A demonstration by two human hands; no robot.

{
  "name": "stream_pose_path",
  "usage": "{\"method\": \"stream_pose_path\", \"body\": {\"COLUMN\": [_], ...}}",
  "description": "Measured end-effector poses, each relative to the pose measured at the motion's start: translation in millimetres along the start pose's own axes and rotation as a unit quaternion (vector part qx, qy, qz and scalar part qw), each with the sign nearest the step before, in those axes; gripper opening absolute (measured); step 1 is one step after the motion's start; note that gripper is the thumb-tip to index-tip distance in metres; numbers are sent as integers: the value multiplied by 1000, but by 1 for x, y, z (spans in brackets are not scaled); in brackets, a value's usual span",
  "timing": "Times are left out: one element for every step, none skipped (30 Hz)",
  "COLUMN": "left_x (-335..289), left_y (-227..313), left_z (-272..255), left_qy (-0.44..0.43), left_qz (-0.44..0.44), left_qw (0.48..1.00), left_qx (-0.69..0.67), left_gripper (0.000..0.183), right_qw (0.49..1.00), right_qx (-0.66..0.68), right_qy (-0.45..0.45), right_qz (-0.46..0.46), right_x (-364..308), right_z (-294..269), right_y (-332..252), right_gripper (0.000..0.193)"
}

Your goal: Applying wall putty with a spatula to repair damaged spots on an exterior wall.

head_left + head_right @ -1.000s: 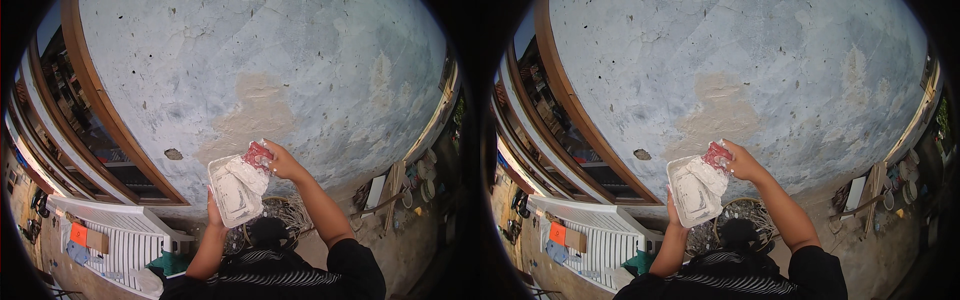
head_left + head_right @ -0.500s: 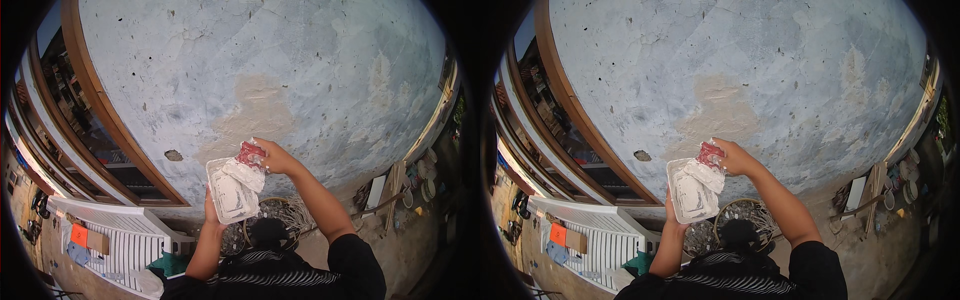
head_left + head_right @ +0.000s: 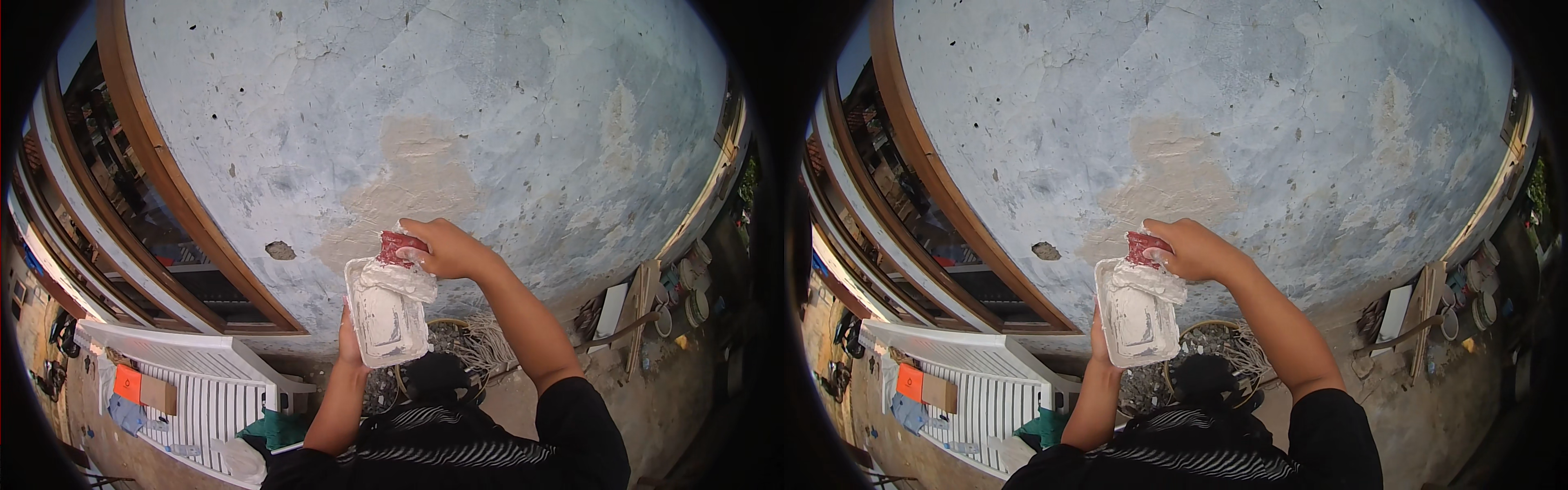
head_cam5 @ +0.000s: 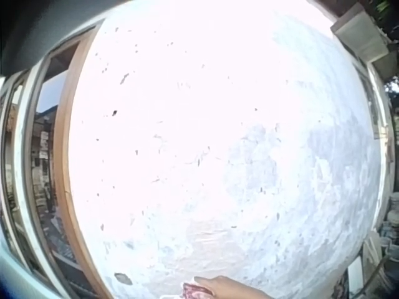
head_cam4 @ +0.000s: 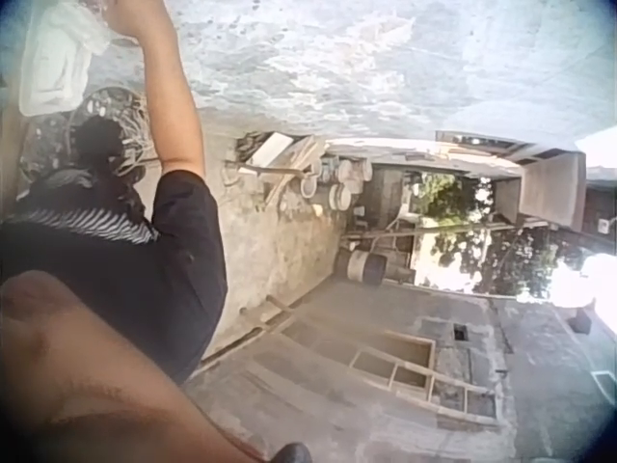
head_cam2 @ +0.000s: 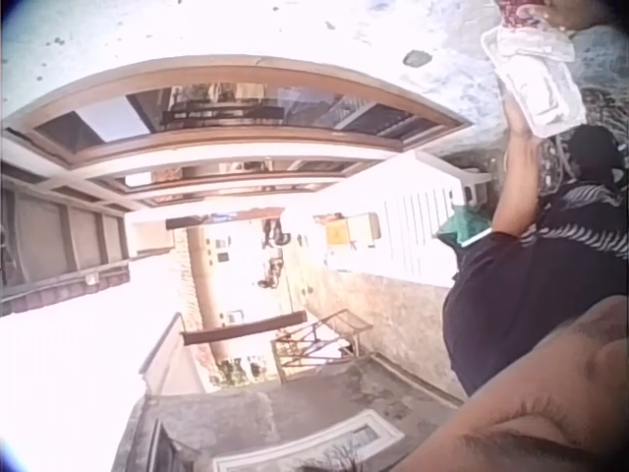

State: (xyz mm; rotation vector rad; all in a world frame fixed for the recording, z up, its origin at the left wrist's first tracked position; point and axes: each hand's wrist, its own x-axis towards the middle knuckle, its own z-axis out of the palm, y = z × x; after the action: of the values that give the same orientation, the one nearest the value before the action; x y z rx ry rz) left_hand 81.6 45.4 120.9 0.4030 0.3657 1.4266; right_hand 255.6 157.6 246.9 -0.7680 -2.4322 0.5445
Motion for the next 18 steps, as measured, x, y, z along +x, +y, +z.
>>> {"method": "stream_pose_path", "body": {"left_x": [1, 1, 1, 1, 3, 4, 5, 5, 6, 7, 8, 8, 8, 10, 10, 9, 8, 8], "left_y": [-1, -1, -2, -2, -2, -2, -2, -1, 0, 1, 4, 6, 7, 9, 9, 8, 8, 9], "left_z": [-1, -2, -2, -2, -1, 0, 0, -1, -2, -4, -6, -10, -15, -18, -20, -21, -18, -15], "left_qy": [0, -6, -12, -12, -20, -28, -27, -28, -29, -27, -33, -39, -36, -27, -18, -2, -1, -16], "left_qz": [-2, 0, 1, 0, -1, -1, -2, 3, 8, 7, 19, 31, 30, 44, 58, 65, 64, 78], "left_qw": [1000, 1000, 1000, 1000, 1000, 1000, 1000, 1000, 1000, 1000, 999, 998, 998, 998, 998, 998, 998, 997], "left_qx": [0, 9, 18, 18, 10, 1, 1, 1, 0, 0, 16, 33, 33, 34, 36, 22, 22, 16], "left_gripper": [63, 61, 58, 58, 61, 64, 64, 63, 62, 62, 62, 61, 61, 60, 59, 59, 59, 60], "right_qw": [1000, 999, 999, 999, 998, 998, 996, 992, 992, 988, 983, 978, 979, 976, 973, 973, 973, 971], "right_qx": [-1, -2, -1, 6, 13, 13, -12, -37, -36, -46, -56, -77, -74, -90, -106, -106, -106, -107], "right_qy": [-3, -6, -6, -16, -25, -25, -58, -92, -92, -129, -166, -176, -177, -175, -172, -169, -170, -179], "right_qz": [-17, -35, -34, -43, -53, -51, -62, -73, -72, -65, -59, -76, -75, -93, -110, -115, -114, -119], "right_x": [2, 3, 5, 8, 11, 11, 11, 12, 13, 14, 15, 14, 12, 11, 10, 7, 5, 4], "right_z": [1, 3, 6, 9, 11, 13, 14, 16, 17, 18, 20, 22, 26, 29, 30, 29, 32, 36], "right_y": [0, -1, 0, 1, 1, -2, -5, -10, -15, -21, -27, -30, -33, -36, -39, -43, -42, -39], "right_gripper": [30, 32, 32, 32, 33, 33, 32, 32, 32, 31, 31, 30, 30, 28, 27, 25, 25, 25]}}
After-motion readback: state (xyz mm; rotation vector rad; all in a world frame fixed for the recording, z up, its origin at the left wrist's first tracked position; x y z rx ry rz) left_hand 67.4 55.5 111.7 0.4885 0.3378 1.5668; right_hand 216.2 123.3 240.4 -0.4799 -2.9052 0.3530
